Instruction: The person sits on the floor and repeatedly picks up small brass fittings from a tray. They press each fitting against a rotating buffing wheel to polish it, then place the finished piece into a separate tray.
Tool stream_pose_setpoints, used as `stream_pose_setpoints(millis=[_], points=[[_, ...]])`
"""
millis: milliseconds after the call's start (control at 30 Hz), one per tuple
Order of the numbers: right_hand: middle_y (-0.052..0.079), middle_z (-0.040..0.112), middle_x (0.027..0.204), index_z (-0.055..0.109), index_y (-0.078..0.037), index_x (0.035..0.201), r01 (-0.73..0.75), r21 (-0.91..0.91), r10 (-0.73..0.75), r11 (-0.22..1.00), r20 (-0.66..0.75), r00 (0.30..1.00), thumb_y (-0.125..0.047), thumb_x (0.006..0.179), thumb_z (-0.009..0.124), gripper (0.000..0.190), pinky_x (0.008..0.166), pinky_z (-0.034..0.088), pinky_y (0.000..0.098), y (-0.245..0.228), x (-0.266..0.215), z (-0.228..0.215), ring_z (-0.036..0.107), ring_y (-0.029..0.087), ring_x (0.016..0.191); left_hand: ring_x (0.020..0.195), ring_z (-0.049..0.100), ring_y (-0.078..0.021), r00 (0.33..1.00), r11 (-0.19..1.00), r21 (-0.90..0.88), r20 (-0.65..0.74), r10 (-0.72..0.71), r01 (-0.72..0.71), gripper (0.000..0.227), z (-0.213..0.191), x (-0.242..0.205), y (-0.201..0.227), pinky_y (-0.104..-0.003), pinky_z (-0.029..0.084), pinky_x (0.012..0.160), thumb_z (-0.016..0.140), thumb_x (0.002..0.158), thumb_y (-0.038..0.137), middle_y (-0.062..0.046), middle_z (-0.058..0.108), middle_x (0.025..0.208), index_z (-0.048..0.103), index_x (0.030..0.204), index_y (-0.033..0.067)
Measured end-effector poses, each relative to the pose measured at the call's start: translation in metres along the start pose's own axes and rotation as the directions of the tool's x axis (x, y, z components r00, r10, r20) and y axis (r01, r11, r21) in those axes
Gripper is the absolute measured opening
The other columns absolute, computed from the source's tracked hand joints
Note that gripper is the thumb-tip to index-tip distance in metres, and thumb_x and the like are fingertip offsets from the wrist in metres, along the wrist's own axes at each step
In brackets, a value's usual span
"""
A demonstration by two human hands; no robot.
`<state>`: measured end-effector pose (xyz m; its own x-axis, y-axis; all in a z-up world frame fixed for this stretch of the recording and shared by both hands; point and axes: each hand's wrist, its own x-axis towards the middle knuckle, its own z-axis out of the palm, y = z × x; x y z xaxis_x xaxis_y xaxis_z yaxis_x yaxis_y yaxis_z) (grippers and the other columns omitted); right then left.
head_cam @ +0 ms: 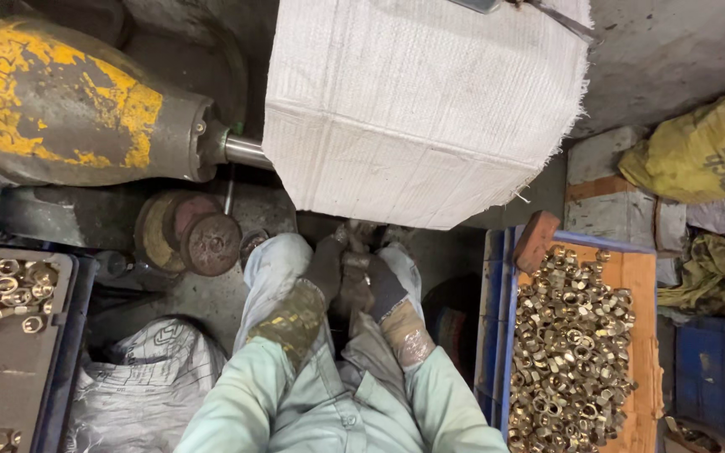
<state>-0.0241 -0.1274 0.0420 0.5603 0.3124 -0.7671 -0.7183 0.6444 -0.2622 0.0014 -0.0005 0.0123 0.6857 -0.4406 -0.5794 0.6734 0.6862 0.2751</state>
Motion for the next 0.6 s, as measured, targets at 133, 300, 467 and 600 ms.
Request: stream_pose_setpoints(millis=[133, 300, 467, 600], points=[[0.0, 0.053, 0.066, 0.063, -0.009, 0.084, 0.034, -0.097, -0.033, 0.995, 0.013, 0.999, -0.014, 0.094, 0.063, 0.011, 0.047, 0.043, 0.0274, -0.002, -0.004, 0.002, 0.051, 0.012, 0.054, 0.044, 0.04, -0.0116, 0.999, 0.999, 0.034, 0.043, -0.015, 0.014, 0.037, -0.009, 0.006, -0.005, -0.028, 0.03, 0.038, 0.044, 0.105, 0.043, 0.001, 0.051, 0.06, 0.058, 0.082, 0.017], [-0.003, 0.049, 0.064, 0.06, -0.009, 0.097, -0.043, -0.039, 0.054, 0.998, 0.351, 0.935, -0.018, 0.096, 0.068, 0.012, 0.042, 0.038, 0.0244, -0.006, -0.025, 0.015, 0.044, 0.009, 0.046, 0.05, 0.05, -0.0127, 1.0, 0.997, 0.083, -0.003, 0.013, -0.012, 0.037, -0.004, -0.017, 0.01, -0.032, 0.041, 0.043, 0.052, 0.104, 0.046, 0.0, 0.054, 0.067, 0.06, 0.084, 0.0161], [-0.006, 0.054, 0.082, 0.047, -0.007, 0.143, -0.039, -0.084, 0.079, 0.996, 0.539, 0.838, -0.013, 0.097, 0.066, 0.05, 0.056, 0.04, 0.0191, 0.026, -0.092, 0.004, 0.051, 0.006, 0.063, 0.068, 0.054, -0.0079, 0.727, 0.469, 0.56, 0.578, 0.37, -0.683, 0.024, -0.007, -0.115, 0.039, -0.024, 0.043, 0.054, 0.052, 0.114, 0.034, 0.002, 0.066, 0.092, 0.063, 0.116, 0.0127], [0.001, 0.067, 0.1, 0.045, -0.007, 0.144, 0.131, -0.31, 0.03, 0.942, 0.465, 0.885, -0.016, 0.081, 0.07, 0.068, 0.057, 0.052, 0.0239, 0.048, -0.139, 0.021, 0.062, 0.009, 0.066, 0.05, 0.047, -0.002, 0.991, 0.976, 0.177, 0.069, 0.113, -0.123, 0.038, -0.003, -0.176, 0.042, -0.015, 0.034, 0.037, 0.057, 0.099, 0.024, -0.001, 0.073, 0.091, 0.062, 0.135, 0.0133]])
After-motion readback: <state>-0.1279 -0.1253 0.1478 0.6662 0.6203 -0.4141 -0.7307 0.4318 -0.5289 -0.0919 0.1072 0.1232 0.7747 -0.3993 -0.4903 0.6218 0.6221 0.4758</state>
